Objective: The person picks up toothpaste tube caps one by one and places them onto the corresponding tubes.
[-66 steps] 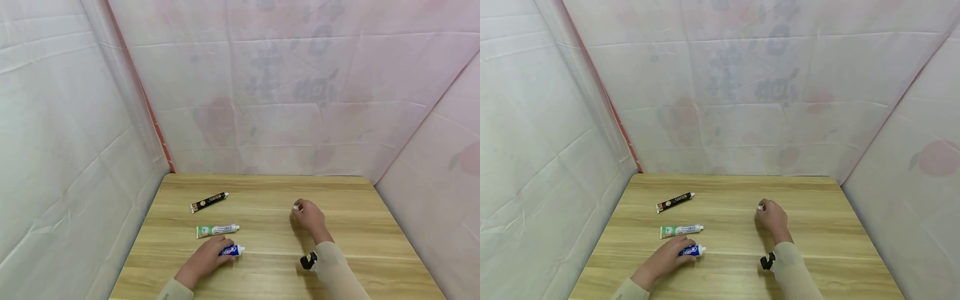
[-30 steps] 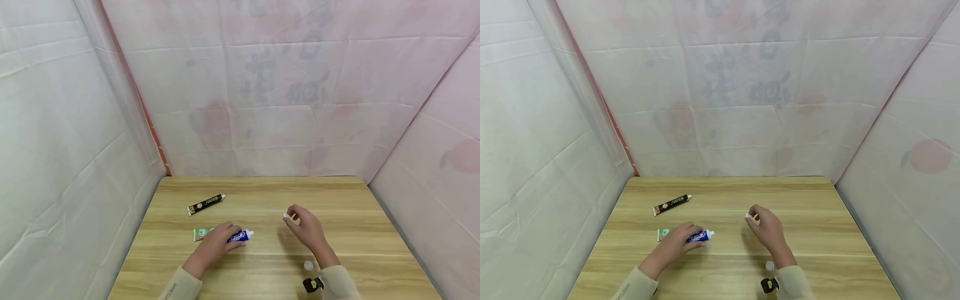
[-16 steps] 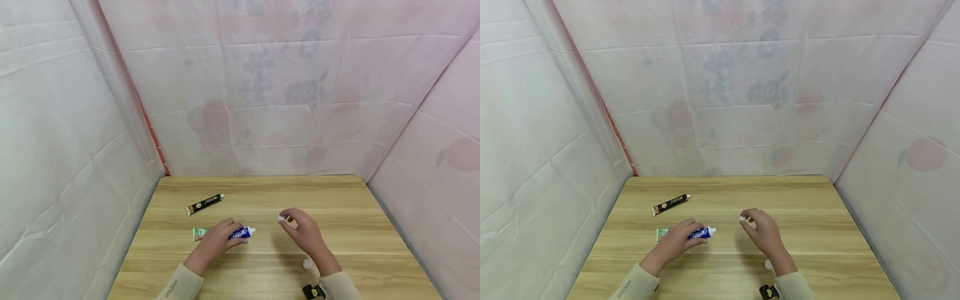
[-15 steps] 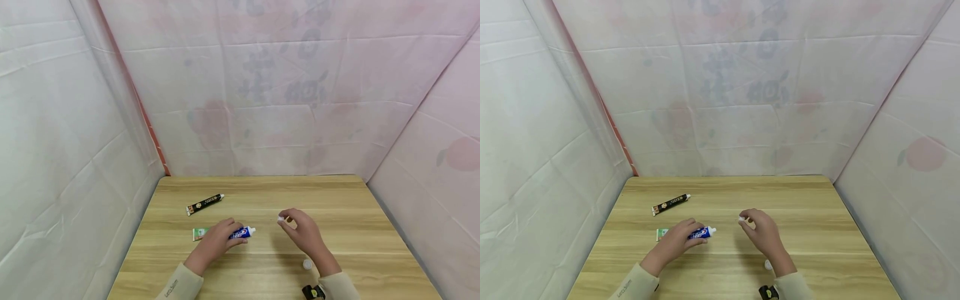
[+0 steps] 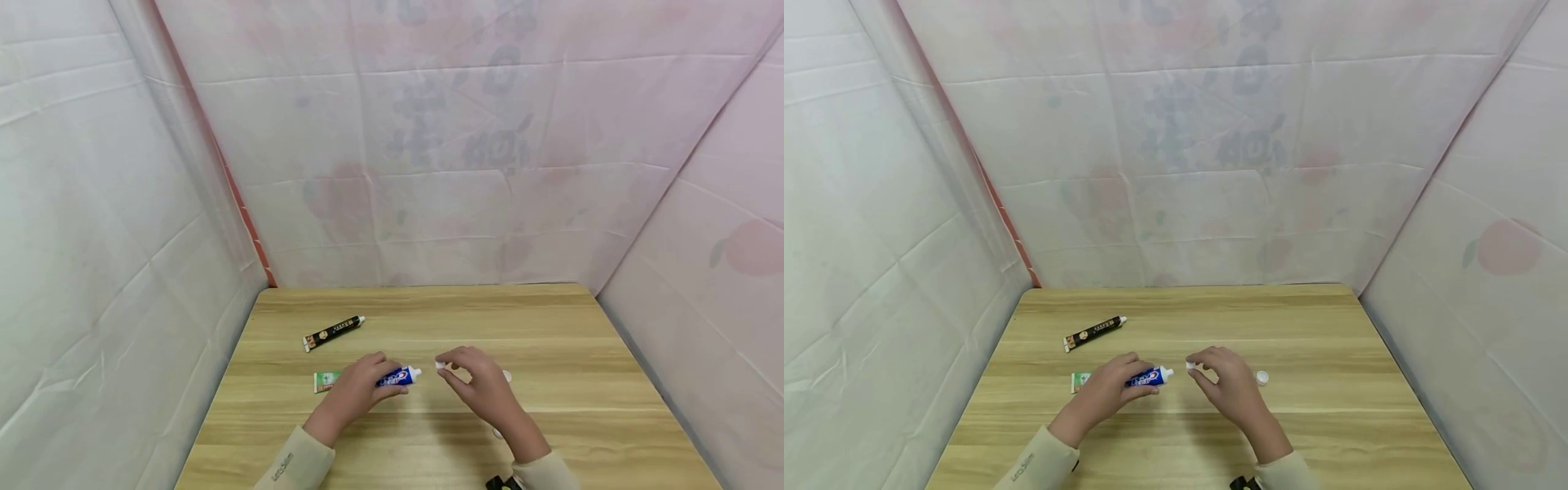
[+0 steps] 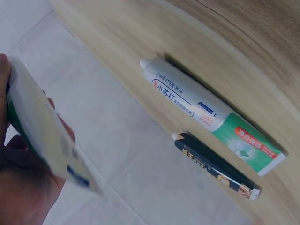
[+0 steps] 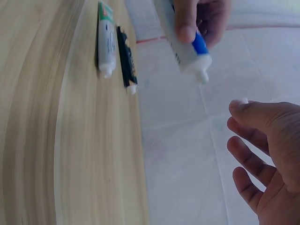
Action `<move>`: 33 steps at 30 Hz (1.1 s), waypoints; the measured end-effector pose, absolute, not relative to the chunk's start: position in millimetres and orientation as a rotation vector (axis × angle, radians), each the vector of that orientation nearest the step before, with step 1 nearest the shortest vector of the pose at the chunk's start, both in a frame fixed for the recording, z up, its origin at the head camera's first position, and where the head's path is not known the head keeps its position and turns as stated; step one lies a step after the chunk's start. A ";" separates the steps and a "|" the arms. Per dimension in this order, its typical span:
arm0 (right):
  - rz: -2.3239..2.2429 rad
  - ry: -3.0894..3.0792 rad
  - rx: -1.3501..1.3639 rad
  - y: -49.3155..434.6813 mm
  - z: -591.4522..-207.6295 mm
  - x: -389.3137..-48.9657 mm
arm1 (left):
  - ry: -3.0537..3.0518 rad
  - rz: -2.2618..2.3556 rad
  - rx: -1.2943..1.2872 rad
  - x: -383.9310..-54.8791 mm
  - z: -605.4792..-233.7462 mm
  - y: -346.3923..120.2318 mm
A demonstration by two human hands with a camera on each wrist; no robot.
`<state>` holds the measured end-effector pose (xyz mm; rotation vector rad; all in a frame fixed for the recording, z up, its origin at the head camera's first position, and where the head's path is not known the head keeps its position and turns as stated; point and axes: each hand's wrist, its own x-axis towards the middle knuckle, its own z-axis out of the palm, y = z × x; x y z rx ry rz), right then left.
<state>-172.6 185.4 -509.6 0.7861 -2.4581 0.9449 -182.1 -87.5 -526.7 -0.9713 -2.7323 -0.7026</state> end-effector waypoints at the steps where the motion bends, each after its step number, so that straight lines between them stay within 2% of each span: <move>1: 0.953 -2.457 0.798 183.8 -509.2 -171.6 | -2.720 -0.703 -0.973 -182.4 -526.4 -87.0; 21: 1.052 -2.467 0.873 174.7 -503.8 -163.4 | -2.581 -0.734 -1.036 -184.0 -520.5 -80.2; 33: 1.060 -2.501 0.831 176.1 -502.8 -162.2 | -2.538 -0.742 -1.078 -184.5 -519.1 -77.5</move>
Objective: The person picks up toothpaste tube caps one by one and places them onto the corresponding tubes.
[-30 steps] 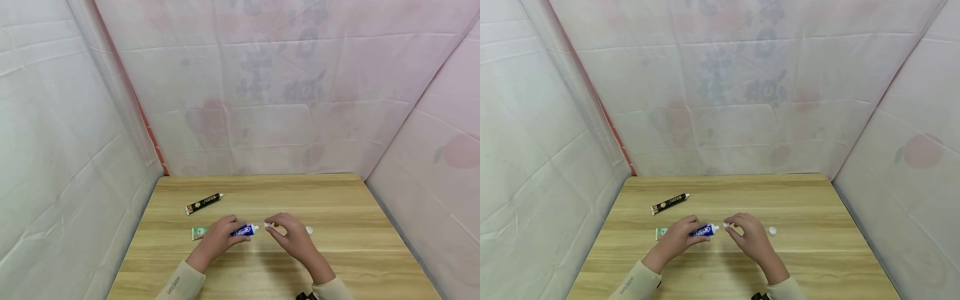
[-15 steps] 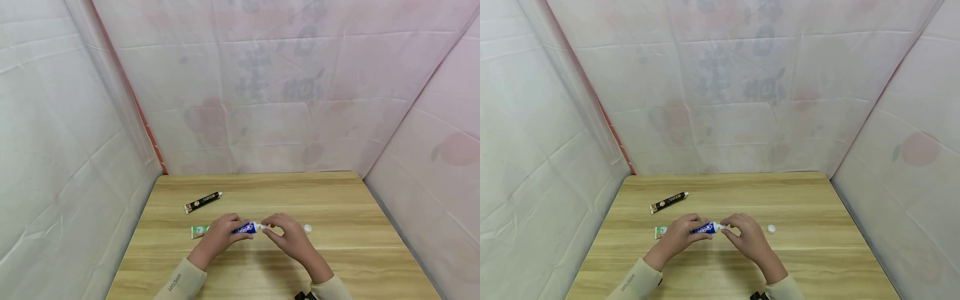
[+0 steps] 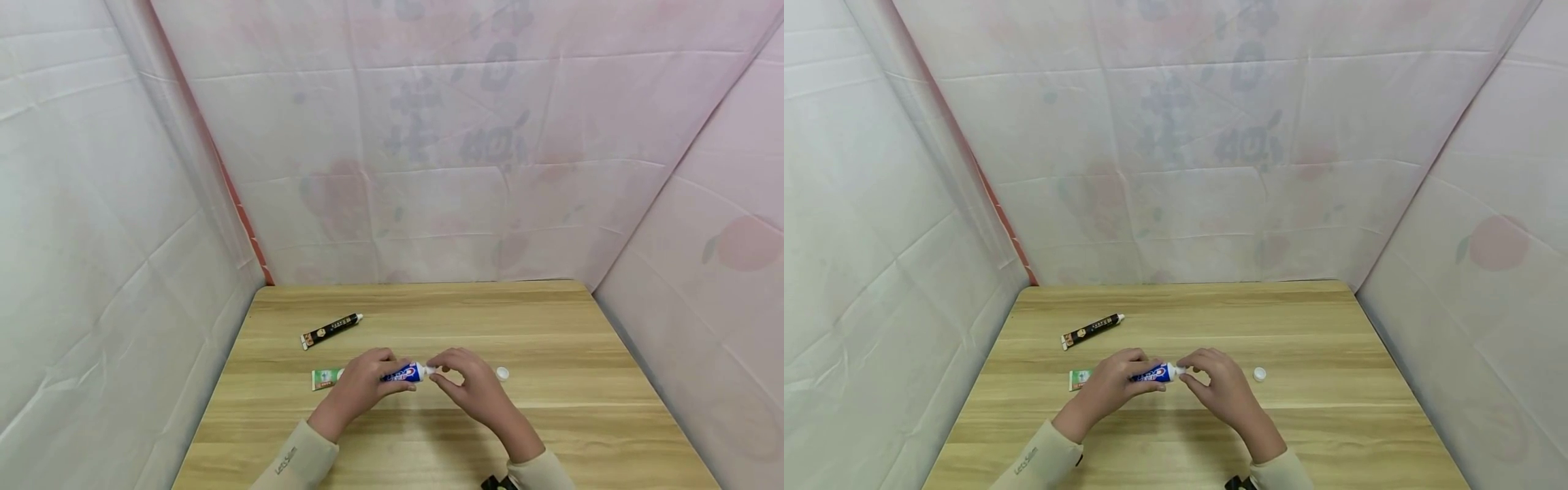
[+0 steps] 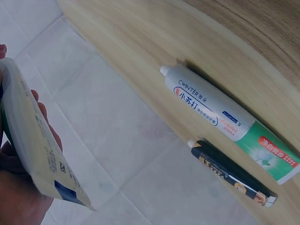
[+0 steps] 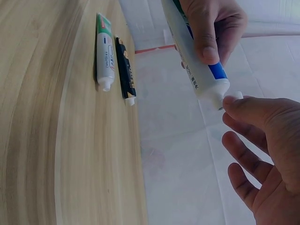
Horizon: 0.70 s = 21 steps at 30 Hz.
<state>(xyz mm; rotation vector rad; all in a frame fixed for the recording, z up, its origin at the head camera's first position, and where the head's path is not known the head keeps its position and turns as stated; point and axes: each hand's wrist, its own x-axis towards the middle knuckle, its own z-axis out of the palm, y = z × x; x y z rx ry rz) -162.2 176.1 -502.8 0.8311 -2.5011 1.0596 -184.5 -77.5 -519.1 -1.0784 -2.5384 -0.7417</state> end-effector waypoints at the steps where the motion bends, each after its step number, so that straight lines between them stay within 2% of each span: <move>1: 1.063 -2.503 0.827 176.5 -502.8 -162.2 | -2.537 -0.744 -1.078 -184.4 -519.3 -77.6; 21: 1.050 -2.530 0.812 178.7 -507.6 -164.4 | -2.530 -0.751 -1.090 -183.1 -516.4 -77.8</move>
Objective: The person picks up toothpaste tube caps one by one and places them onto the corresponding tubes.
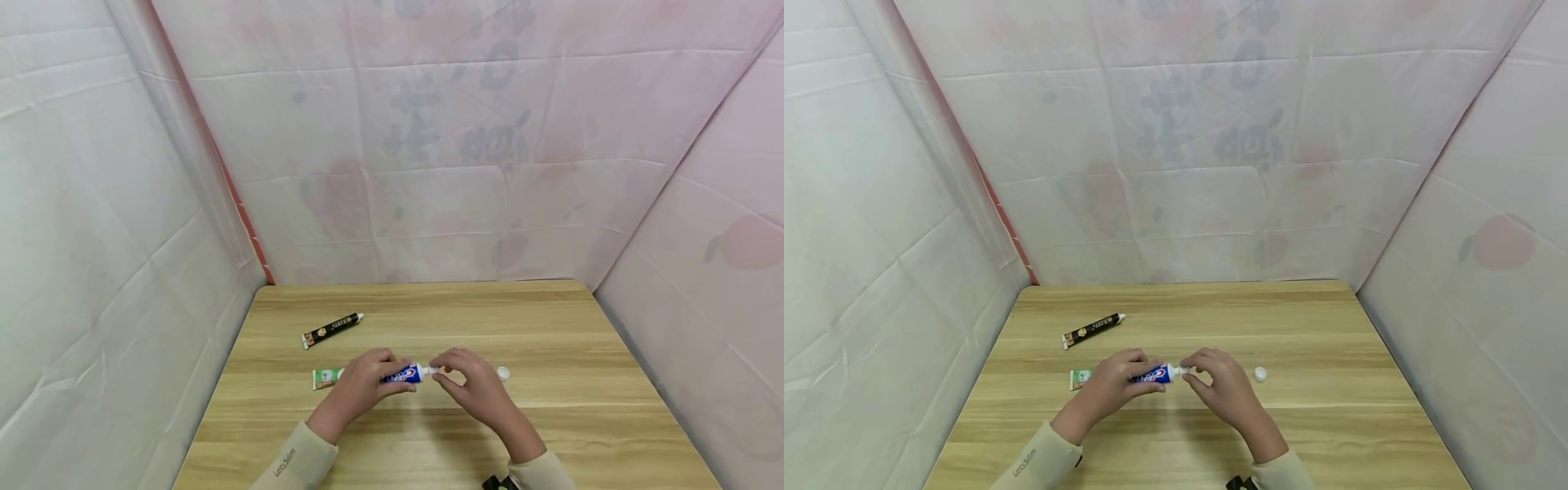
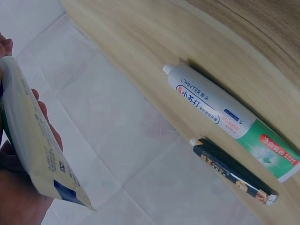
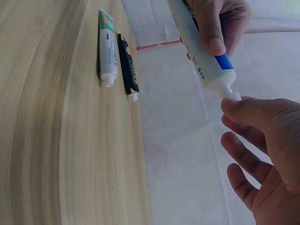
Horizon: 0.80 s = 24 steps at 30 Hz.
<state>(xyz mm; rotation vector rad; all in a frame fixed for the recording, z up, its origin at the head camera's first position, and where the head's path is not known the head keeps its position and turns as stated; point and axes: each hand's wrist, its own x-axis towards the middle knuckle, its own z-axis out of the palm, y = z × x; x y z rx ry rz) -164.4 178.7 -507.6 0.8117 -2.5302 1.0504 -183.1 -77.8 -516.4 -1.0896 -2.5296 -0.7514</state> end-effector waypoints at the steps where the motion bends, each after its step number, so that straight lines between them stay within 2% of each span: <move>1: 1.038 -2.530 0.807 180.0 -507.7 -164.3 | -2.525 -0.754 -1.093 -183.8 -516.3 -76.4; 24: 1.114 -2.601 0.847 177.7 -509.6 -165.5 | -2.542 -0.720 -1.110 -181.3 -512.3 -78.1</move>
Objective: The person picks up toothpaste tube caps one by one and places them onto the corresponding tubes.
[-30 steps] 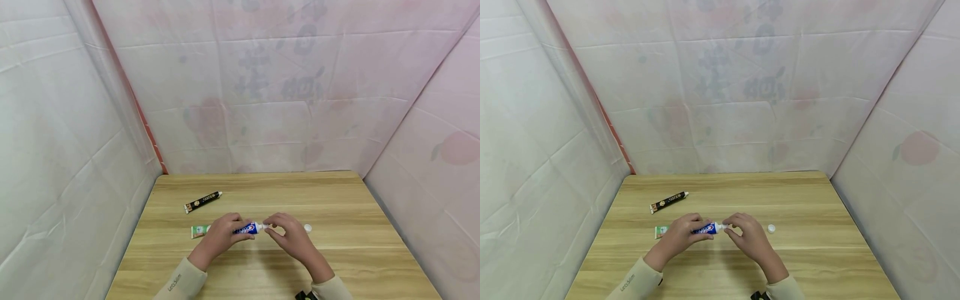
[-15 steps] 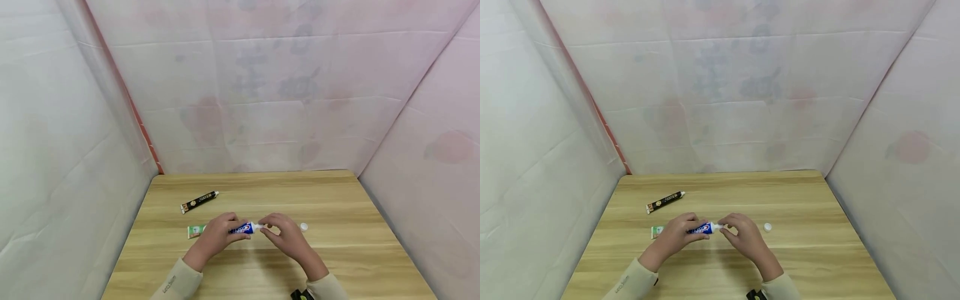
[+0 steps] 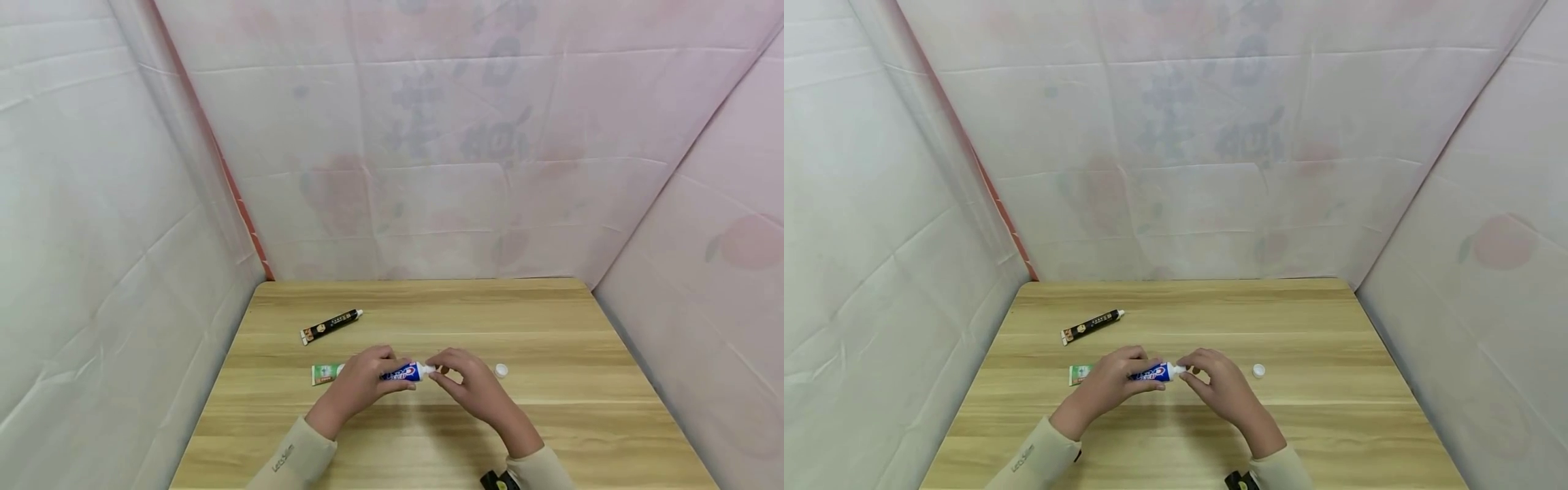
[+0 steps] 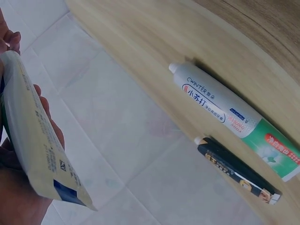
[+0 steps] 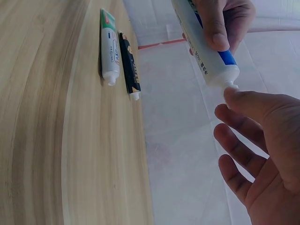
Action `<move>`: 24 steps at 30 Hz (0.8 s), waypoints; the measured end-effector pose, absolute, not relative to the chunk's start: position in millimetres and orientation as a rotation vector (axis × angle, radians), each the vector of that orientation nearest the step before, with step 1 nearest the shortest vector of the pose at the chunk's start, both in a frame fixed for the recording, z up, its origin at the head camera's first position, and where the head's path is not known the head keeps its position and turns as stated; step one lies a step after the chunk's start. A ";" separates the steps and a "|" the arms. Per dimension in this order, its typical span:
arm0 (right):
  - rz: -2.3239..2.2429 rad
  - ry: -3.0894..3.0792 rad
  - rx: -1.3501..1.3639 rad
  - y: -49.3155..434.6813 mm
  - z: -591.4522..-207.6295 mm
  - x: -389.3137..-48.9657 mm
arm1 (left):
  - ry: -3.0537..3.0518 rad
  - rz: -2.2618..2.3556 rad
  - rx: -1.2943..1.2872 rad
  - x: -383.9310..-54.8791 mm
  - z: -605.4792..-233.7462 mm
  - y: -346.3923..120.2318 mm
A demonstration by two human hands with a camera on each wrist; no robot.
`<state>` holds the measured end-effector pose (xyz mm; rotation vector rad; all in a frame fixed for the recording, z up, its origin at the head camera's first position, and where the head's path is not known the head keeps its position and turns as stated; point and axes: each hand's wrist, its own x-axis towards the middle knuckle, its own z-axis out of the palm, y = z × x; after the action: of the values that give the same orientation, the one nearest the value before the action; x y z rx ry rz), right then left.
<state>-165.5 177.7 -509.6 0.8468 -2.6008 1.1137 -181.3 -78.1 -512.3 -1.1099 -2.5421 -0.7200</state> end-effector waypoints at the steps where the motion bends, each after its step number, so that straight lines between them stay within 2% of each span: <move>1: 1.119 -2.612 0.843 177.9 -509.6 -165.6 | -2.542 -0.719 -1.110 -181.2 -511.9 -78.0; 24: 1.245 -2.779 0.744 178.0 -507.2 -163.9 | -2.539 -0.695 -1.121 -179.1 -509.2 -77.8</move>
<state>-163.9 178.0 -507.2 0.7438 -2.7795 1.2455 -179.1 -77.8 -509.2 -1.1209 -2.5394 -0.6945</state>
